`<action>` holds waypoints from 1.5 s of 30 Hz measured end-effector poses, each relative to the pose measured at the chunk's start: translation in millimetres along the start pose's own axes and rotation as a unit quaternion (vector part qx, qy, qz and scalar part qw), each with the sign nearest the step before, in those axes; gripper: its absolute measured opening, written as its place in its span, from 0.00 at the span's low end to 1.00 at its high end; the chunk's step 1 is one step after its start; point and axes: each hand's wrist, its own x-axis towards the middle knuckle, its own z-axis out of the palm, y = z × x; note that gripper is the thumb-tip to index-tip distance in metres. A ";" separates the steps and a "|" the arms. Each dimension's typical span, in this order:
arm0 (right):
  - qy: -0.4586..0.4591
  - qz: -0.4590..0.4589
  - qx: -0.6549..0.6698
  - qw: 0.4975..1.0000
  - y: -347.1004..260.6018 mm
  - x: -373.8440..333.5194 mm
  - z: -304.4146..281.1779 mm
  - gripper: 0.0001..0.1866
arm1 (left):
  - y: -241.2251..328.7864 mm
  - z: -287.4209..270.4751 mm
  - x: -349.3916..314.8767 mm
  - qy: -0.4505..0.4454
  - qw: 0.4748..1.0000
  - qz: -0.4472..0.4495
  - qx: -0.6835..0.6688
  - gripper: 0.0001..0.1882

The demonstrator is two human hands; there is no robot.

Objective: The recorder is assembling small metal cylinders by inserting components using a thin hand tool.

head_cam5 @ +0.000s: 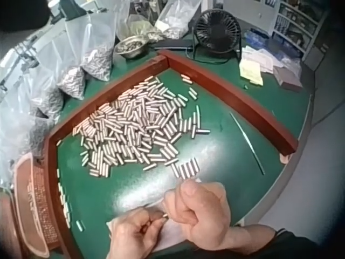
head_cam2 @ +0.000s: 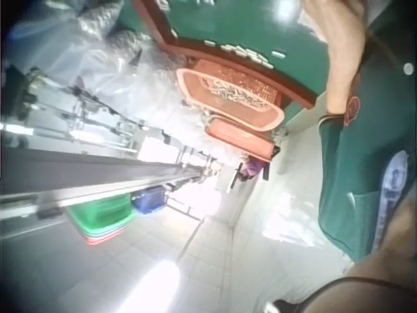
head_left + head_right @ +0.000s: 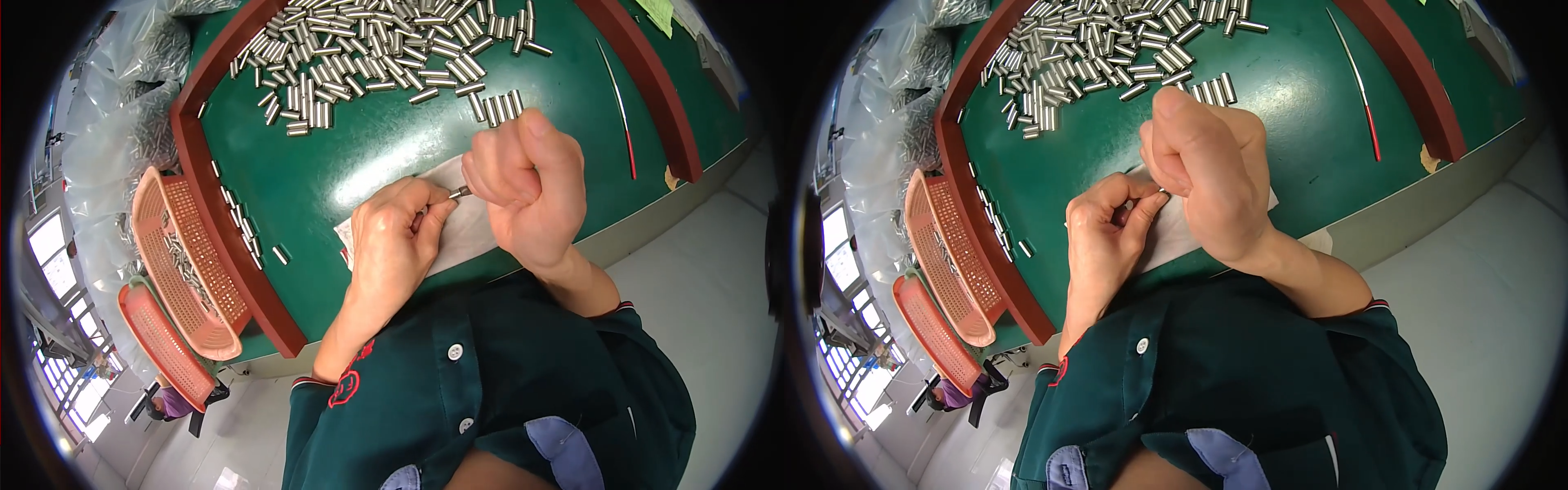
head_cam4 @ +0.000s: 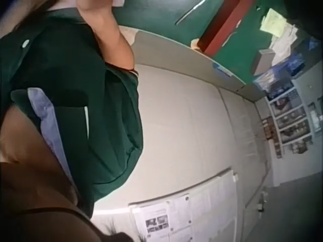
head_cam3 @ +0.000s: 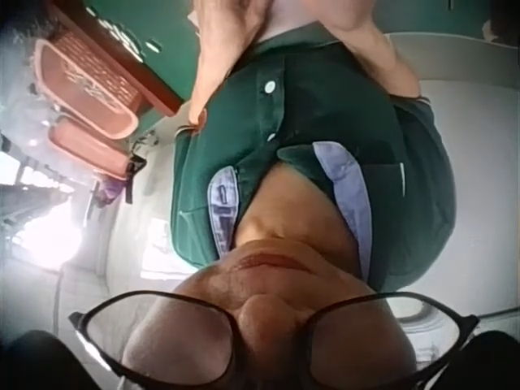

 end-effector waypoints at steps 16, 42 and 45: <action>-0.009 -0.045 -0.061 0.997 6.0 -8.3 6.1 0.20 | 1.0 -5.8 2.8 -0.016 0.999 0.030 -0.001 0.04; 0.013 -0.065 0.127 0.990 -26.3 -13.1 -21.4 0.22 | 7.6 -2.5 70.0 0.082 0.963 0.125 0.225 0.08; 0.020 -0.058 0.127 0.990 -25.4 -14.2 -22.8 0.22 | 6.7 -2.8 73.4 0.042 0.957 0.144 0.250 0.05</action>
